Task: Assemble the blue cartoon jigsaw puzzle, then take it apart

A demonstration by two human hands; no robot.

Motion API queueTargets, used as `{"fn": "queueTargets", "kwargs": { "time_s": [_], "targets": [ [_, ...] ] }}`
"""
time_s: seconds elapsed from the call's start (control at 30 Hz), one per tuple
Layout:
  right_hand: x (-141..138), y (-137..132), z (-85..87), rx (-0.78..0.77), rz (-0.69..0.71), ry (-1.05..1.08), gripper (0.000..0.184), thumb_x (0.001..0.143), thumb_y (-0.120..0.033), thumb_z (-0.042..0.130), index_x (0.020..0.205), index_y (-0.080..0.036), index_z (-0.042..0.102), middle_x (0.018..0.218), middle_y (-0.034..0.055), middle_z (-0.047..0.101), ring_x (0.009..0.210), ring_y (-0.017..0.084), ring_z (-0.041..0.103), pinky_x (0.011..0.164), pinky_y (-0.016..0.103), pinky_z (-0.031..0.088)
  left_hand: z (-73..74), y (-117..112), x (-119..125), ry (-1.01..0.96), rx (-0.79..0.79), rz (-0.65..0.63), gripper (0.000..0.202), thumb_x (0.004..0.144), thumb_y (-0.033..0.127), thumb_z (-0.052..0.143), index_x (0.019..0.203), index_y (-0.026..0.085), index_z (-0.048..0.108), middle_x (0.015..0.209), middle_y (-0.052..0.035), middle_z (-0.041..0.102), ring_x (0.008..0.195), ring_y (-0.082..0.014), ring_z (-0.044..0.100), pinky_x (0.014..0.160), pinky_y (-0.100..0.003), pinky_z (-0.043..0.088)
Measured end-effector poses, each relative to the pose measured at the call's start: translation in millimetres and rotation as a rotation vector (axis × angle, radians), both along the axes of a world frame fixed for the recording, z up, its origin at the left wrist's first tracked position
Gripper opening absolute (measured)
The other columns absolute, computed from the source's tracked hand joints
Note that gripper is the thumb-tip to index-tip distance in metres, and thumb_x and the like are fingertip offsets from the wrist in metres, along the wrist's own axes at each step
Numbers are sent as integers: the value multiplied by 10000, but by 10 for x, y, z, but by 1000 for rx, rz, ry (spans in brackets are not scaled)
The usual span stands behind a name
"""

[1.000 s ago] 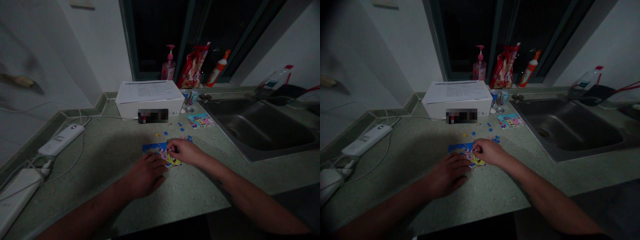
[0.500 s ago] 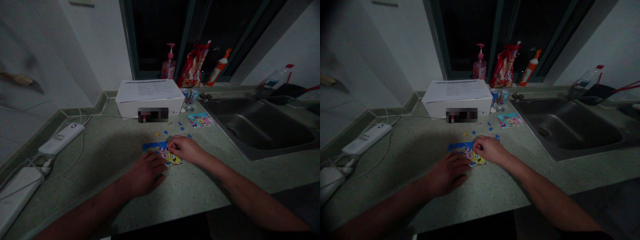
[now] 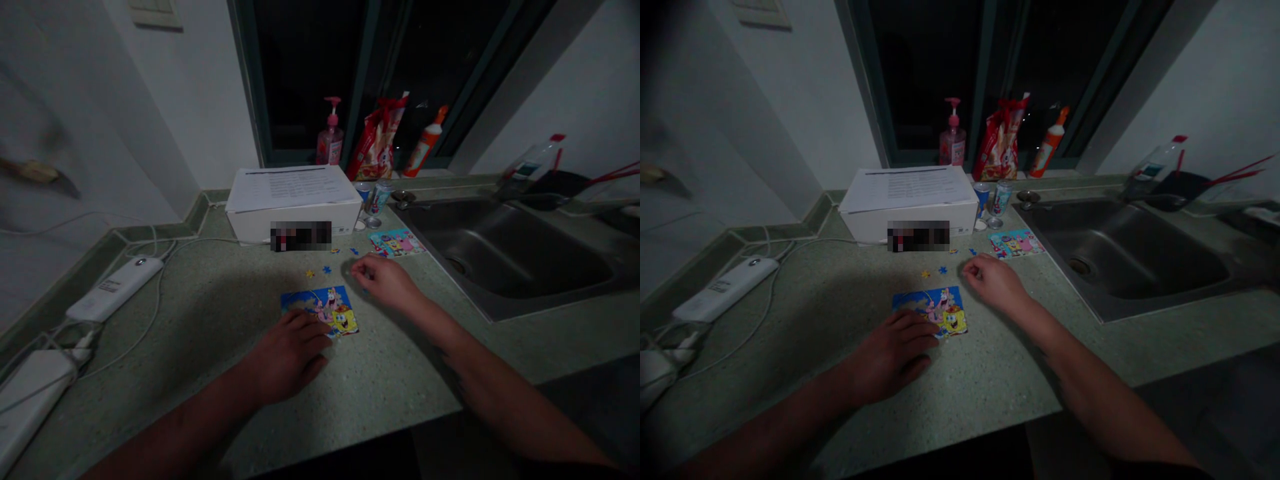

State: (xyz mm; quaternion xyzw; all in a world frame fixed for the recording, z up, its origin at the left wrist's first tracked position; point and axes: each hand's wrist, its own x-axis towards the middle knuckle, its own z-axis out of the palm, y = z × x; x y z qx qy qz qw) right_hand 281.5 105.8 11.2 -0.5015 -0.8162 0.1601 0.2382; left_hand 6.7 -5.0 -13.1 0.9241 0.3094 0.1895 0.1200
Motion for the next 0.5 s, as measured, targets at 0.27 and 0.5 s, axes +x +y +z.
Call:
{"fn": "queueTargets", "kwargs": {
  "time_s": [0.27, 0.5],
  "targets": [
    [89, 92, -48, -27, -149, -220, 193, 949, -252, 620, 1046, -220, 784, 1025, 97, 758, 876, 235, 707, 738, 332, 485, 38, 3, 4, -65, 43, 10, 236, 985, 227, 622, 1216, 227, 669, 1299, -50, 734, 1210, -256, 644, 1101, -476, 452],
    [137, 140, -79, 5, -169, -239, 168, 937, -238, 641, 1032, -211, 777, 1002, 89, 750, 829, 218, 682, 697, 323, 459, 117, 116, -60, -133, 62, 201, 199, 983, 186, 600, 1154, 196, 701, 1142, -85, 762, 1041, -261, 684, 962, -485, 543]
  ]
}}
